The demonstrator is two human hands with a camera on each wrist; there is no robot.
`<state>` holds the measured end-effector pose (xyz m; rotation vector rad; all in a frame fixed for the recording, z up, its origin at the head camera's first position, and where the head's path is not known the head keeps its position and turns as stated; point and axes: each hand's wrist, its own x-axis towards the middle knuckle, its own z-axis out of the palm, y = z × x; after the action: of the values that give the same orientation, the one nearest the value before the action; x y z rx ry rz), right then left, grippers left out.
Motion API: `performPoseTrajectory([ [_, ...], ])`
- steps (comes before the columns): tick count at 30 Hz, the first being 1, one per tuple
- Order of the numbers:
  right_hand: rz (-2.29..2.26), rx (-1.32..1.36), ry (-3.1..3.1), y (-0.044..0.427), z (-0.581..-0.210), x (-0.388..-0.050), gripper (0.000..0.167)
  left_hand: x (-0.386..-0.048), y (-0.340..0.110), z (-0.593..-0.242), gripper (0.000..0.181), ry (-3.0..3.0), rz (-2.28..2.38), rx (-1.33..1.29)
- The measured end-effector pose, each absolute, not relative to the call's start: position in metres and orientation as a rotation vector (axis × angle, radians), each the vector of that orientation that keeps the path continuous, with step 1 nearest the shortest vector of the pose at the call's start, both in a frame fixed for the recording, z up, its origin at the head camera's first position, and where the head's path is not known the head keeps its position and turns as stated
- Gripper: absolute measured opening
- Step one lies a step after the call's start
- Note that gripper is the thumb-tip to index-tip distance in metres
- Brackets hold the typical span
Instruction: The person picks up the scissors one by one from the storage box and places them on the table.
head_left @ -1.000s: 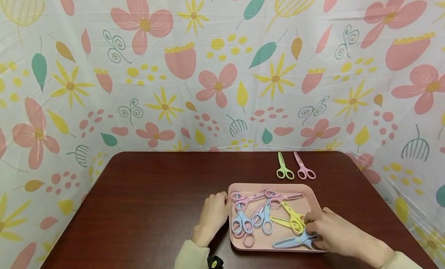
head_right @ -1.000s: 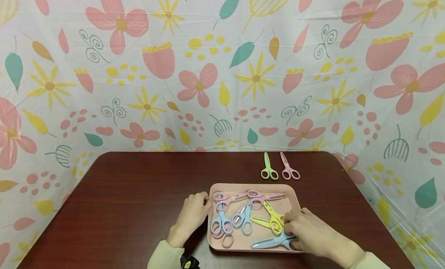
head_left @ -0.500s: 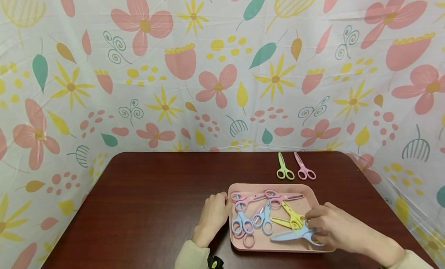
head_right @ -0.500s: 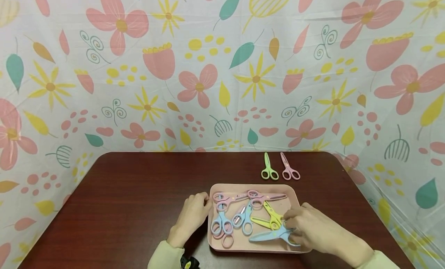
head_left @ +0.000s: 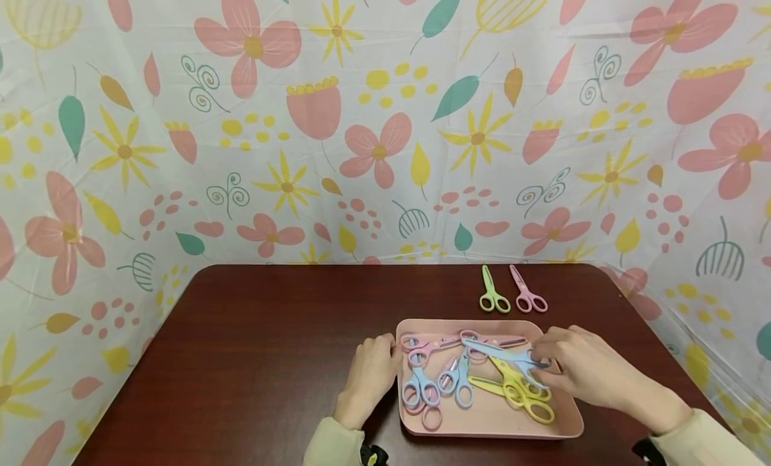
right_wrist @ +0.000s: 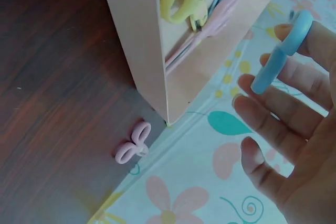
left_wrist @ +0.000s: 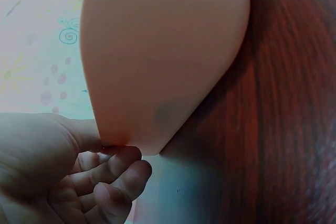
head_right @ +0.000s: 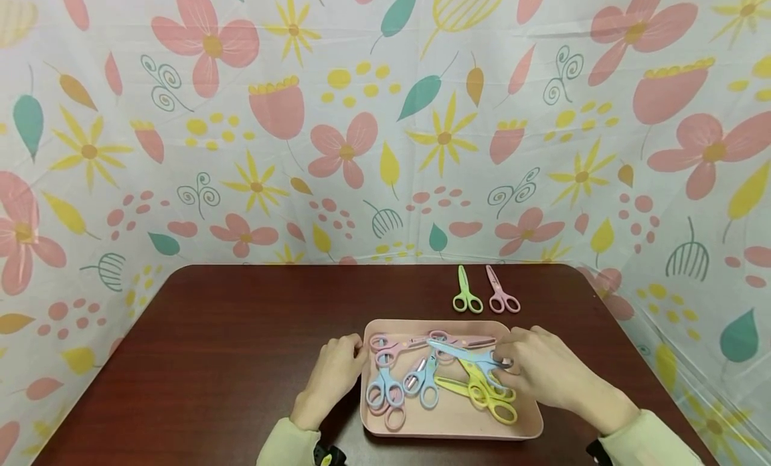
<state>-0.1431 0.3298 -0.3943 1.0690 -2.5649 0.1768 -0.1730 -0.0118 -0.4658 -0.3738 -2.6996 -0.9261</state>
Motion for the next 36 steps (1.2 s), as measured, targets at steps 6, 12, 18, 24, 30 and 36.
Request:
performPoseTrajectory([
  [6,0.169,0.935,-2.636,0.32,-0.393,-0.153,0.021,-0.172,-0.011,-0.468,0.033,-2.712,-0.93,-0.376],
  [12,0.164,0.842,-2.706,0.307,-0.393,-0.17,0.017,-0.173,-0.01,-0.469,0.033,-2.713,-0.931,-0.372],
  [18,0.141,0.754,-2.782,0.292,-0.395,-0.189,0.018,-0.173,-0.011,-0.469,0.036,-2.69,-0.914,-0.379],
  [24,0.174,0.699,-2.86,0.277,-0.398,-0.207,0.026,-0.174,-0.011,-0.468,0.034,-2.708,-0.929,-0.371],
  [30,0.187,0.606,-2.917,0.268,-0.401,-0.222,0.035,-0.174,-0.011,-0.468,0.034,-2.717,-0.941,-0.367],
  [36,0.175,0.54,-2.917,0.263,-0.403,-0.237,0.037,-0.174,-0.011,-0.467,0.035,-2.7,-0.917,-0.365],
])
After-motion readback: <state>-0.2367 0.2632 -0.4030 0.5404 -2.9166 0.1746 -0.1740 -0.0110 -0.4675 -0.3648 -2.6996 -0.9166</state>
